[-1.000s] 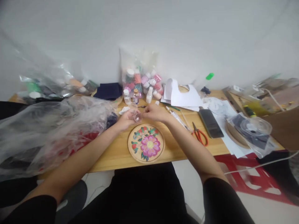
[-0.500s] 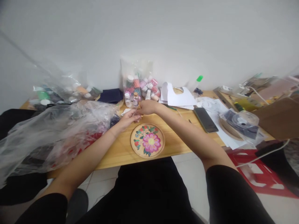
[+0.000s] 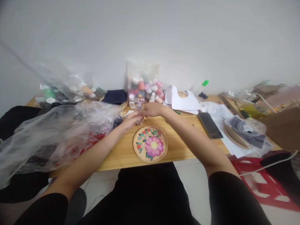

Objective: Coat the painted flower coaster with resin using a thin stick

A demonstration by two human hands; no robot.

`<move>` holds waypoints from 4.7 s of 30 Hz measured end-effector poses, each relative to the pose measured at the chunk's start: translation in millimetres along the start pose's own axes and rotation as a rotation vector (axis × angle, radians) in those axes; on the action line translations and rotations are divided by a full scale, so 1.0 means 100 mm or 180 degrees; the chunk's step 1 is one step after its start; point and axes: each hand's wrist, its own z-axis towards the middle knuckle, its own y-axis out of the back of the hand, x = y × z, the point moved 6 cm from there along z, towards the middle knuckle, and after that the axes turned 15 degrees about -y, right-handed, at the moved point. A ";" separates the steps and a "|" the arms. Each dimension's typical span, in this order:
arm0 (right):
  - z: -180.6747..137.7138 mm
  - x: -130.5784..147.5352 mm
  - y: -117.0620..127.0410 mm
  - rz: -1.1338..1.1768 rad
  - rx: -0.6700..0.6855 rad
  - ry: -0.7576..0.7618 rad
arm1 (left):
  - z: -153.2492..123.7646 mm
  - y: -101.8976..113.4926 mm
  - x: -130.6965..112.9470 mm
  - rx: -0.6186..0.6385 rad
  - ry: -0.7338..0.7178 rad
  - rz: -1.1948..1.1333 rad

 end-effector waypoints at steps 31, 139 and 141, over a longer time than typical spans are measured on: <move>-0.14 0.40 -0.42 0.0183 -0.1507 0.0393 | -0.06 0.30 -0.87 -0.0800 -0.1094 -0.0038; -0.33 0.20 -0.49 0.0214 -0.1662 -0.0141 | -0.20 0.42 -0.57 -0.1095 -0.0900 -0.0169; -0.43 -0.01 -0.42 0.0347 -0.1851 -0.0348 | -0.20 0.41 -0.55 -0.1073 -0.0881 -0.0157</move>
